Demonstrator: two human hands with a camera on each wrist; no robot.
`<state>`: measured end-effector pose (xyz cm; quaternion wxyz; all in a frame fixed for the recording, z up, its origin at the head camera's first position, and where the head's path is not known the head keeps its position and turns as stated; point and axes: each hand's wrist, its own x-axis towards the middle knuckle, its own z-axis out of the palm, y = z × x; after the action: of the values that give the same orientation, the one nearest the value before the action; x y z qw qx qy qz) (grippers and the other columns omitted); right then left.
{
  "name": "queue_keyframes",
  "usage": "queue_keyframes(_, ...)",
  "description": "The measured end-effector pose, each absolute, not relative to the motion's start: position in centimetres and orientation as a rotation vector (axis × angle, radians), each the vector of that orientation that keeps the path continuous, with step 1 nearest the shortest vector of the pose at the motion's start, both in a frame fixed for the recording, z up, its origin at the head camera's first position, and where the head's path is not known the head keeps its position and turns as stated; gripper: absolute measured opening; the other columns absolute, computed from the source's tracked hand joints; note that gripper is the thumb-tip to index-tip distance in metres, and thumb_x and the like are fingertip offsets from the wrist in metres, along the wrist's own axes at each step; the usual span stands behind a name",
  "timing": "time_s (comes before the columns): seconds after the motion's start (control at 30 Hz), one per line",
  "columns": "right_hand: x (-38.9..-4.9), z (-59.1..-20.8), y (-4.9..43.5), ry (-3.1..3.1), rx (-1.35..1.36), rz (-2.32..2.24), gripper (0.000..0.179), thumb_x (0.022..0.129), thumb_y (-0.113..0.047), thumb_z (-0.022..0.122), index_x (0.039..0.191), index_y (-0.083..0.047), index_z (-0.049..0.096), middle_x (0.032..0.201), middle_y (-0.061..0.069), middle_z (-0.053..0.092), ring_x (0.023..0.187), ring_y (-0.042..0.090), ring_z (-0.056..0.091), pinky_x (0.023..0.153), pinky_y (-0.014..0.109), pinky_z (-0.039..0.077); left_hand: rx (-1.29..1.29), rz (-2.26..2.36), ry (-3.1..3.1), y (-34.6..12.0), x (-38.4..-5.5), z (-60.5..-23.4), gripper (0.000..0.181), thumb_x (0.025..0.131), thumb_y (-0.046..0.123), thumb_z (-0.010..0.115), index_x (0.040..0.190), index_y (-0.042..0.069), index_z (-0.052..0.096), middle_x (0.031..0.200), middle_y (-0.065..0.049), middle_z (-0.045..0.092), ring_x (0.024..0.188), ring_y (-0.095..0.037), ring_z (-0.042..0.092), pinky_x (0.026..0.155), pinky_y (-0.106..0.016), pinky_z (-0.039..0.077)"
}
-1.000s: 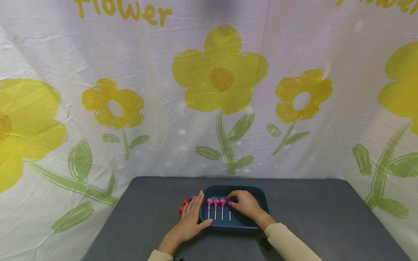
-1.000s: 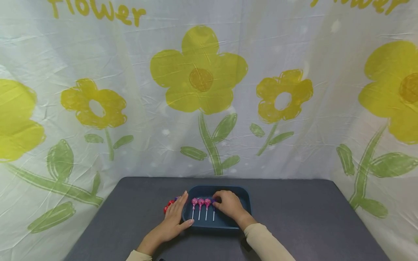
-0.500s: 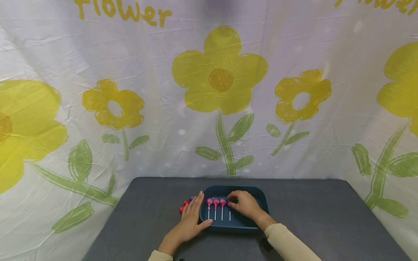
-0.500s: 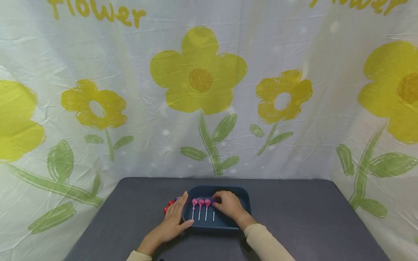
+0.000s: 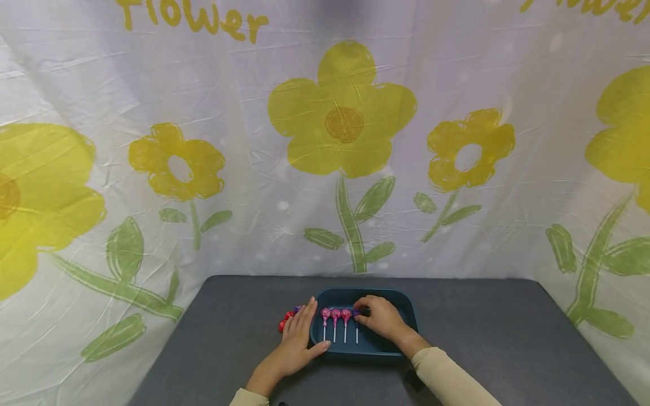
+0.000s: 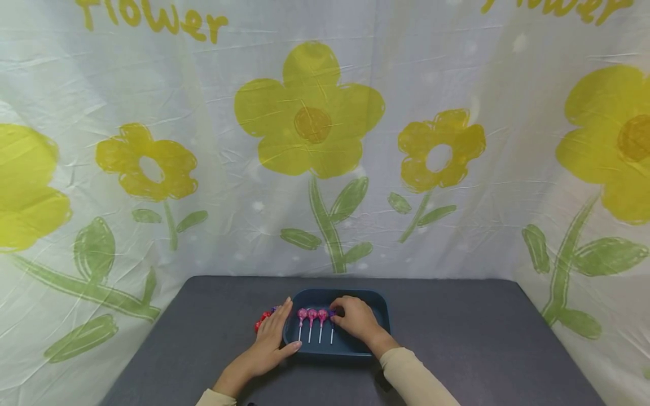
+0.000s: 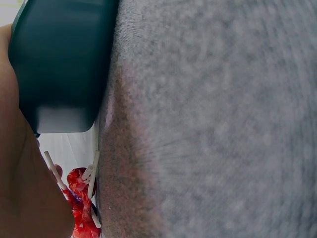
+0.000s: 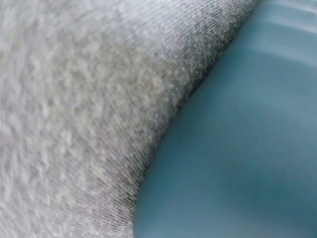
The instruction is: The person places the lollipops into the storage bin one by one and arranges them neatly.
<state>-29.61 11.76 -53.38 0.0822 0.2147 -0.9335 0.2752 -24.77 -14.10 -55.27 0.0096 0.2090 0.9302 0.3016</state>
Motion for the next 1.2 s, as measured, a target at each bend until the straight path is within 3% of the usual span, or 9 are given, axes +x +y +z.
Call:
queue_keyframes(0.67, -29.4, -52.0, 13.0, -2.783, 0.658, 0.784, 0.022, 0.082, -0.023, 0.079, 0.103, -0.015, 0.075, 0.097, -0.002, 0.072, 0.091, 0.017, 0.069, 0.083, 0.041, 0.056, 0.649, 0.941, 2.893, -14.1, -24.9, -55.4, 0.094, 0.092, 0.058, 0.058, 0.16, 0.017, 0.007, 0.17, -0.001, 0.003, 0.153, -0.039, 0.013, 0.115, -0.073, 0.005)
queue_keyframes(0.93, -28.5, -50.4, 14.4, -2.756, 0.671, 0.803, 0.025, 0.084, -0.021, 0.078, 0.108, -0.015, 0.074, 0.101, 0.0, 0.072, 0.072, 0.004, 0.059, 0.068, 0.026, 0.051, 0.652, 0.946, 2.894, -14.1, -24.7, -55.3, 0.095, 0.091, 0.058, 0.058, 0.16, 0.018, 0.007, 0.17, 0.0, 0.002, 0.154, -0.039, 0.012, 0.116, -0.073, 0.004)
queue_keyframes(1.2, -26.9, -48.4, 16.2, -2.731, 0.633, 0.86, 0.029, 0.085, -0.024, 0.077, 0.113, -0.018, 0.072, 0.106, 0.002, 0.071, 0.076, 0.009, 0.058, 0.064, 0.022, 0.046, 0.621, 0.929, 2.894, -14.1, -24.8, -55.4, 0.095, 0.09, 0.06, 0.058, 0.16, 0.02, 0.008, 0.17, 0.001, 0.003, 0.154, -0.038, 0.011, 0.116, -0.073, 0.003)
